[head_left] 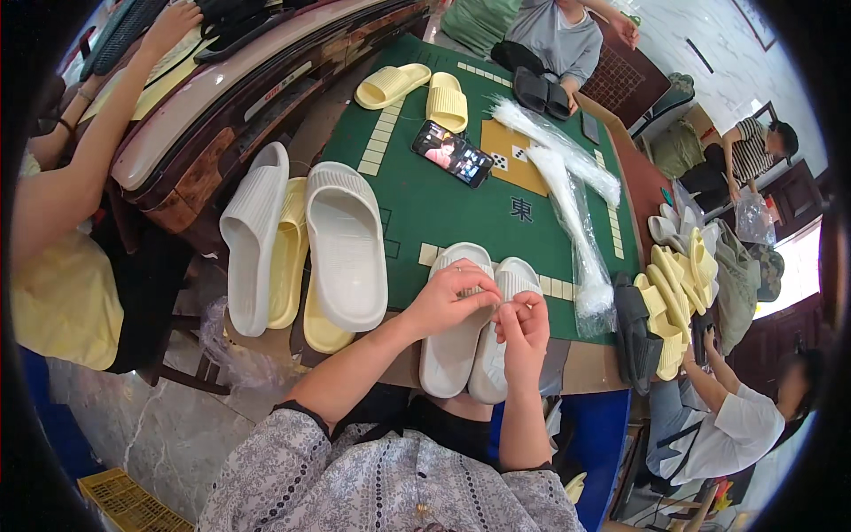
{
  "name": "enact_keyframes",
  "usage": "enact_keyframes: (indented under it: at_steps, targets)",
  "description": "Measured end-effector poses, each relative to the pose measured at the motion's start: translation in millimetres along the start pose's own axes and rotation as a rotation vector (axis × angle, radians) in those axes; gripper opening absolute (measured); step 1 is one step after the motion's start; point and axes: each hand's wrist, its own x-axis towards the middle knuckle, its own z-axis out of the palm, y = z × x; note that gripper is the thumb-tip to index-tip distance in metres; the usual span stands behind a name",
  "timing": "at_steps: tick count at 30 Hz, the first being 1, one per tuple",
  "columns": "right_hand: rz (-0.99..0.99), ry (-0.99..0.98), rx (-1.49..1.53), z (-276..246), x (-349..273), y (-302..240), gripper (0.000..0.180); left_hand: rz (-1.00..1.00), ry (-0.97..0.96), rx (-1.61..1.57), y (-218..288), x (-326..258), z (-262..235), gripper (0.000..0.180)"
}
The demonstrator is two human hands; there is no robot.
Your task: The person takes slippers from a bin, places them on the table, and fastens pairs together with plastic ties by hand.
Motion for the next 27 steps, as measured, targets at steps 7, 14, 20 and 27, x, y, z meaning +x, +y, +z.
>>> enact_keyframes:
  at_steps: [7, 14, 20, 27]
  targets:
    - [0.077, -0.109, -0.335, -31, -31, 13, 0.012, -0.057, 0.179, 0.02, -6, 3, -6, 0.007]
    - [0.058, -0.082, -0.474, -41, -59, -5, 0.026, 0.054, 0.074, 0.141, -10, 2, -12, 0.008]
    - [-0.04, -0.243, -0.669, -36, -69, -11, 0.021, 0.091, 0.159, 0.275, -17, 5, -9, 0.011]
    - [0.028, -0.172, -0.81, -31, -73, 2, 0.025, -0.096, 0.331, 0.649, -36, 1, -6, 0.023]
